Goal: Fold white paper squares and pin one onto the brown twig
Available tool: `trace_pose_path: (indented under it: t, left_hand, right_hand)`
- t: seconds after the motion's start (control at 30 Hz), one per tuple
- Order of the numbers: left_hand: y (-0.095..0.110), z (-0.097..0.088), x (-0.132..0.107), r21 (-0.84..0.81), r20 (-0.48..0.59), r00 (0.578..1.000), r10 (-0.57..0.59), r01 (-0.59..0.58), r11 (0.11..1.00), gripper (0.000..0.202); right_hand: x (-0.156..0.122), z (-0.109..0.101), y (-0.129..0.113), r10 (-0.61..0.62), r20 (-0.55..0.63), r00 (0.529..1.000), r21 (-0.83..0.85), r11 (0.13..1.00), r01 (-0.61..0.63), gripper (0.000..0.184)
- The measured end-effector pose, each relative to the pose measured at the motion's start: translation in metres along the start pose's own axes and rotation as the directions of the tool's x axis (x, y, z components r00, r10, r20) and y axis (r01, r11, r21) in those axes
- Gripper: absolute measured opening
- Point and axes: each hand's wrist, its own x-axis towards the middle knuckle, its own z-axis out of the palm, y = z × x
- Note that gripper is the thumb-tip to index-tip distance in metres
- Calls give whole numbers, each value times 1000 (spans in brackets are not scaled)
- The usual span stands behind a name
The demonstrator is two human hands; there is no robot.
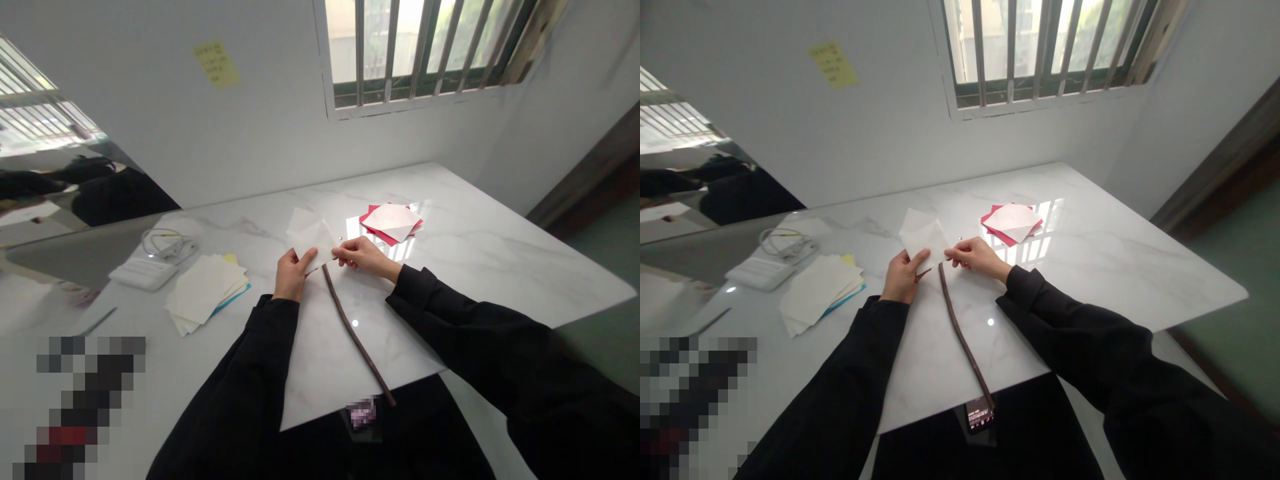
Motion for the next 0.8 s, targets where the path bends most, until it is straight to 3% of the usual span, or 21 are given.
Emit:
trace_pose_path:
  t: [0.2,0.47,0.8]
  left_hand:
    - [-5,-2,3,8,13,1000,11,-11,1000,59]
    - [-10,-2,0,51,96,994,-51,47,998,57]
    - [-5,0,1,34,44,999,22,-23,999,59]
  right_hand:
    - [0,0,1,-2,78,997,-36,999,5,48]
    - [-3,1,-3,-54,36,998,-119,991,58,55]
    - [-5,2,-7,-56,62,996,-120,991,64,55]
